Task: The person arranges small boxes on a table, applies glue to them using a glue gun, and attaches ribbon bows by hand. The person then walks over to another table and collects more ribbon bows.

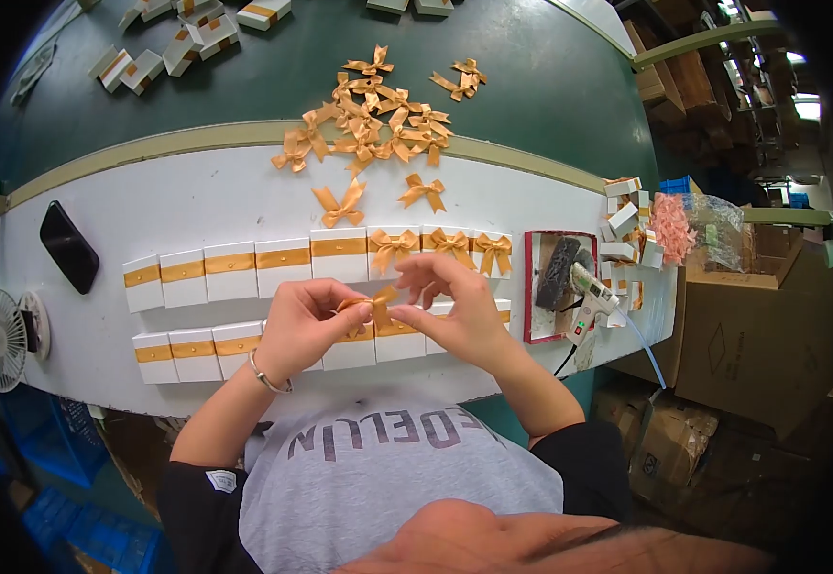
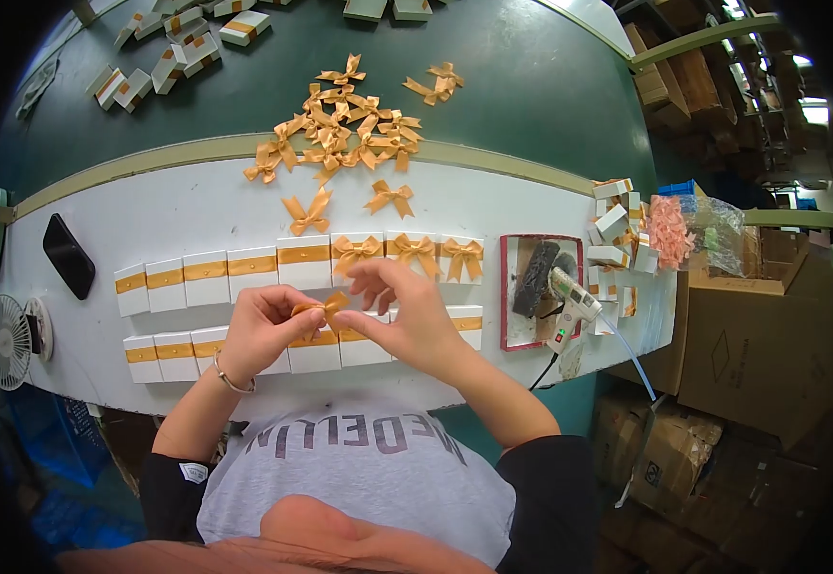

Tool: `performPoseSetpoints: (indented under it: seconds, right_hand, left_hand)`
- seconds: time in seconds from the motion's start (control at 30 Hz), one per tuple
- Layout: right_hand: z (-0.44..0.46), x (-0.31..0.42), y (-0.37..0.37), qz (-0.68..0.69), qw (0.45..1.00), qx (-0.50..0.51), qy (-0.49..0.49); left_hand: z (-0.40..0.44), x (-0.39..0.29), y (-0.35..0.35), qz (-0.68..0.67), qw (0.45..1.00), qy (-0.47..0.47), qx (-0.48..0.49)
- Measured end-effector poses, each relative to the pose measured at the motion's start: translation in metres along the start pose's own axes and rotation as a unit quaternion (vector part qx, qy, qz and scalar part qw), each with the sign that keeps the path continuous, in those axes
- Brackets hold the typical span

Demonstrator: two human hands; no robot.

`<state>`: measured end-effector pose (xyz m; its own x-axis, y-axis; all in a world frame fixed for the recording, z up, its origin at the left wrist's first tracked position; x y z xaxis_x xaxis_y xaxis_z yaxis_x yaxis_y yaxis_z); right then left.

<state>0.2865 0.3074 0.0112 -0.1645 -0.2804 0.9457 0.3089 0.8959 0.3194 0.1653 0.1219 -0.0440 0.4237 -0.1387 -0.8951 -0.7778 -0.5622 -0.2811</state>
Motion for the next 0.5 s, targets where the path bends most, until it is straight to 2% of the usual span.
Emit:
performPoseSetpoints:
  seconds: [0.03,0.13,0.2,0.23,0.27,0.33,0.47,0.5]
  right_hand:
    - [0.004,-0.002,-0.005,0.041,0.999,0.003,-0.016]
    - [0.019,-0.018,-0.017,0.001,0.997,0.077,-0.024]
    - [0.037,-0.030,-0.028,0.012,0.998,0.047,-0.038]
    - [0.046,-0.035,-0.032,0.017,0.998,0.033,-0.045]
    - [0.054,-0.039,-0.034,0.002,0.998,0.025,-0.049]
    - [0.068,-0.045,-0.036,-0.030,0.998,0.009,-0.057]
    - [0.073,-0.045,-0.040,-0.074,0.997,0.006,-0.035]
    - [0.073,-0.046,-0.041,-0.079,0.996,0.010,-0.034]
  left_hand:
    - [-0.005,0.002,0.001,0.009,1.000,-0.004,-0.013]
    - [-0.010,0.002,0.006,0.099,0.992,-0.020,-0.078]
    - [-0.011,-0.015,0.010,0.235,0.961,-0.044,-0.142]
    - [-0.011,-0.021,0.011,0.301,0.936,-0.056,-0.172]
    - [-0.011,-0.020,0.015,0.389,0.892,-0.128,-0.191]
    - [-0.010,-0.011,0.025,0.545,0.765,-0.266,-0.218]
    - [-0.005,-0.008,0.016,0.645,0.678,-0.310,-0.169]
    - [-0.002,-0.005,0.014,0.655,0.670,-0.309,-0.164]
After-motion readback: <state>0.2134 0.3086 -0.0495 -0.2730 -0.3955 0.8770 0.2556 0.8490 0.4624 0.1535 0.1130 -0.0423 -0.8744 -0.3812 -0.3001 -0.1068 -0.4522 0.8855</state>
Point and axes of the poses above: each hand's wrist, its own z-axis towards the middle knuckle, its own y-axis out of the back of the hand, x = y × z, the point moved 1 cm from there along z, towards the middle knuckle, and after that the axes turned 2 degrees about z, right-handed, at the moved point
